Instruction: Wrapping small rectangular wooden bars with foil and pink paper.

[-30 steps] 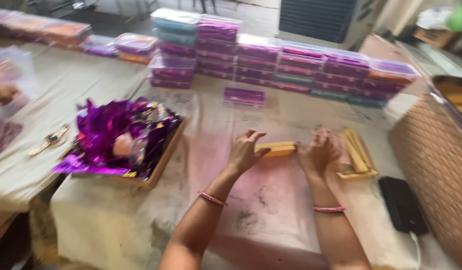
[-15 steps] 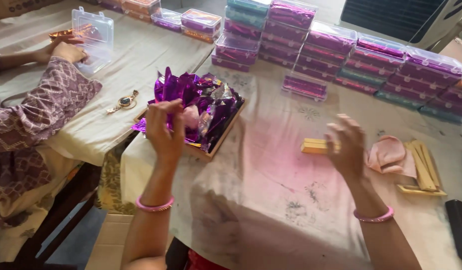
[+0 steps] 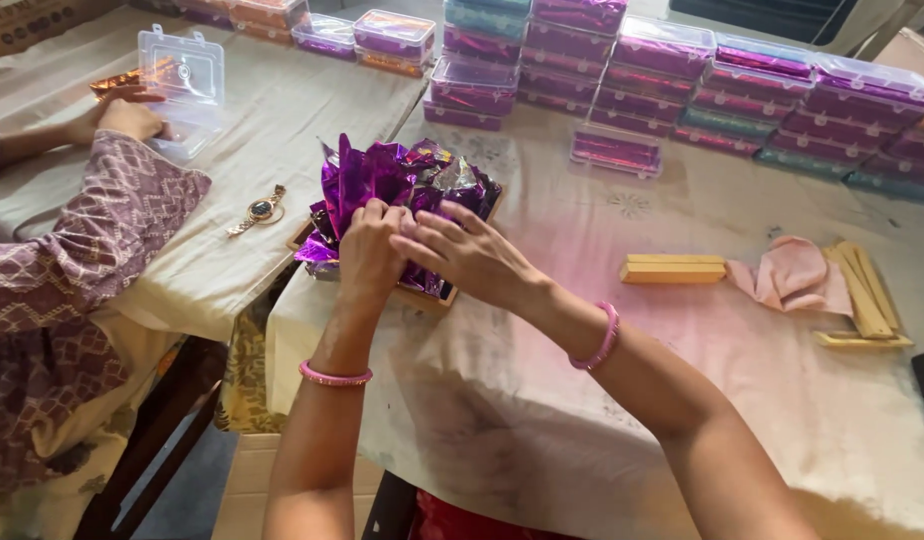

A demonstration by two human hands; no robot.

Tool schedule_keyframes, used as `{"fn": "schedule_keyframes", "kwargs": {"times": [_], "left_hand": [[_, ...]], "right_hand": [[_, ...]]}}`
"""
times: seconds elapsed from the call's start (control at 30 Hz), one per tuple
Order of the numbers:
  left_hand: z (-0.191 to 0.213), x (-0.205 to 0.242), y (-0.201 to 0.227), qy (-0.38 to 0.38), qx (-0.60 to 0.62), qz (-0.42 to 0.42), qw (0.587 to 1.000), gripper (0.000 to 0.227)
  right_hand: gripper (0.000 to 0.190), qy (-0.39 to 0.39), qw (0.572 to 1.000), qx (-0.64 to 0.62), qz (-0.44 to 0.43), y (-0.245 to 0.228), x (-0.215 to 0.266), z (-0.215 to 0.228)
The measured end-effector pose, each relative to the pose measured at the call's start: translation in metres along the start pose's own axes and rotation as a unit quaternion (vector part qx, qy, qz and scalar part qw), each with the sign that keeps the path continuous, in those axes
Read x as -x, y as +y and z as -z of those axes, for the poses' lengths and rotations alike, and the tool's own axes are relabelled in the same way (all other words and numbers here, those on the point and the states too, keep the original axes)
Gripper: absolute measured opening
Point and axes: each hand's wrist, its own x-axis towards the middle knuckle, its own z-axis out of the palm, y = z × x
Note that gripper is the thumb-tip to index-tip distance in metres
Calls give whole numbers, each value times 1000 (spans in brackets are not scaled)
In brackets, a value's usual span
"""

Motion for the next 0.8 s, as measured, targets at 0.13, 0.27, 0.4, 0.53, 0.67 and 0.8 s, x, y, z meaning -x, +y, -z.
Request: {"fn": "schedule_keyframes", "kwargs": {"times": [0.13,0.27,0.4,0.53,0.67,0.8], "left_hand": [[19,-6,13,-49,-36,17,998,35],[-5,-6,5,-47,-97,-1,994,27],[-21,-6,5,2,-111,-1,994,10],[-8,-3,16,0,-132,5,991,10],[-11,-1,15,20,-114,13,993,13],[-10,-2,16,27,-98,13,995,16]], "right_hand": [[42,-41,997,58,-36,23,13,-23],[25,-81,986,9,-145,45,37,-38],[12,-64,984,-6,-166,50,53,-41],[11,-73,989,29,-127,44,67,-31],[6,-84,992,41,-84,37,76,-23],[7,-84,993,52,-69,38,70,-13]]}}
